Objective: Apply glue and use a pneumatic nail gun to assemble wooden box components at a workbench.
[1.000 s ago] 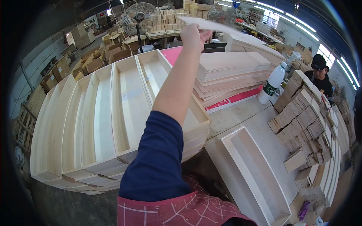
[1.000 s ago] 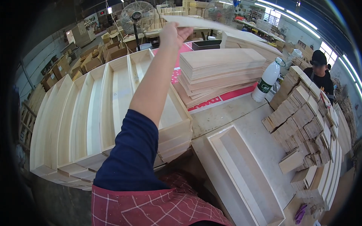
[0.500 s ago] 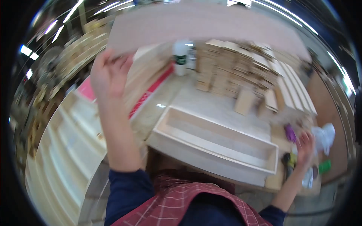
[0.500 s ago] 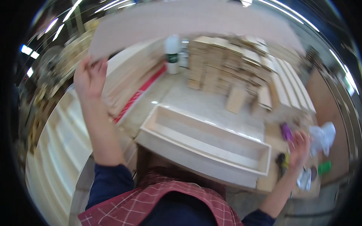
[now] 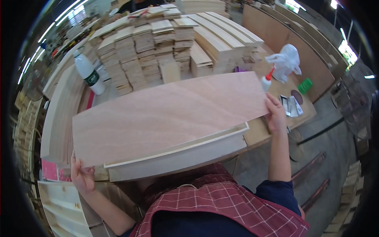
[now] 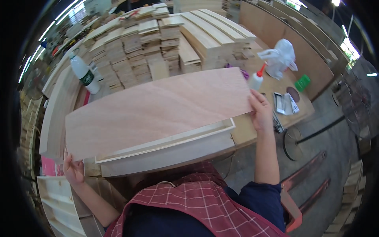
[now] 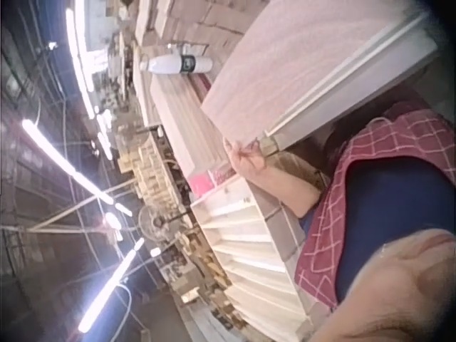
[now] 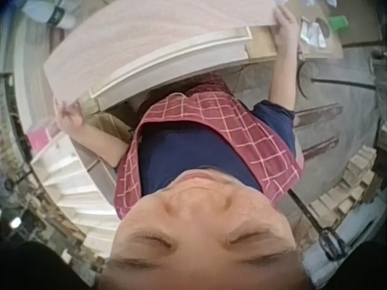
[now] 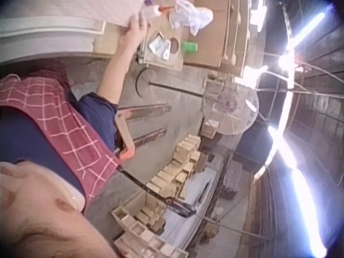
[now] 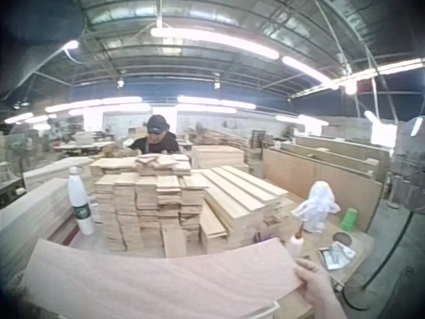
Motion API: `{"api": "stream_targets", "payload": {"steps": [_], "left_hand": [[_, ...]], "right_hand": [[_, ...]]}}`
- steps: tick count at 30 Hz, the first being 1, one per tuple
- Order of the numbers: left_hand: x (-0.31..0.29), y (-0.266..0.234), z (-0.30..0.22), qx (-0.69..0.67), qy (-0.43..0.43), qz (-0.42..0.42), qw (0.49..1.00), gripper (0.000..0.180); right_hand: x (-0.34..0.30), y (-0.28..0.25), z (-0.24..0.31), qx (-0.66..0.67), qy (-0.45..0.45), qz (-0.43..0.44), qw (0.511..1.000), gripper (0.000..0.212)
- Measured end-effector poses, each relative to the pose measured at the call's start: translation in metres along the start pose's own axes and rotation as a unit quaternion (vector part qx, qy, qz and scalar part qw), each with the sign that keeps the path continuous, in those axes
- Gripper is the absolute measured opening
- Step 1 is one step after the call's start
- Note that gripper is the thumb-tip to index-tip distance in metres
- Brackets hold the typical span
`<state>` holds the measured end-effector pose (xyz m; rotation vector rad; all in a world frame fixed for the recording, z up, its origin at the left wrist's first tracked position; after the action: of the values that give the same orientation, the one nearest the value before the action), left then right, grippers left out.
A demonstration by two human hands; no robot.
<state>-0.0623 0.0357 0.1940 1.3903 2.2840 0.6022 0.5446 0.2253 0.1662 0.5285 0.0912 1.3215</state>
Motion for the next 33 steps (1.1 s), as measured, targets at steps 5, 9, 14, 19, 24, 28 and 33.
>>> {"api": "stream_targets", "payload": {"steps": [5,9,14,19,24,28,33], "left_hand": [[0.011,-0.019,0.03,0.191,-0.018,-0.083,0.978,0.046],[0.028,-0.053,0.048,0.392,0.046,-0.1,0.913,0.043],[0.043,-0.078,0.07,0.402,0.01,-0.099,0.91,0.047],[0.056,-0.101,0.092,0.384,-0.025,-0.1,0.918,0.051],[0.065,-0.117,0.098,0.411,-0.018,-0.107,0.905,0.051],[0.066,-0.104,0.101,0.4,-0.015,-0.119,0.909,0.052],[0.055,-0.106,0.096,0.409,0.016,-0.144,0.901,0.047]], "right_hand": [[-0.024,-0.014,-0.041,-0.088,0.062,0.02,0.994,0.03],[-0.035,-0.026,-0.063,-0.173,0.057,0.023,0.983,0.032],[-0.044,-0.028,-0.079,-0.222,0.048,0.014,0.974,0.028],[-0.044,-0.033,-0.095,-0.281,0.022,0.036,0.959,0.029],[-0.043,-0.034,-0.098,-0.296,0.03,0.032,0.954,0.029],[-0.043,-0.024,-0.084,-0.32,-0.002,0.046,0.946,0.028],[-0.04,-0.015,-0.091,-0.312,0.012,0.052,0.948,0.027]]}}
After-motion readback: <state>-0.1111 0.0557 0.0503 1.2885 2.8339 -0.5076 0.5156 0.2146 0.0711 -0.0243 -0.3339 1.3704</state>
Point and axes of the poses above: each hand's wrist, its own x-axis towards the middle knuckle, its own y-axis out of the palm, z = x × y, the point moved 7 cm from there along x, towards the middle knuckle, and after that the axes turned 10 degrees about -y, right-handed, at the moved point
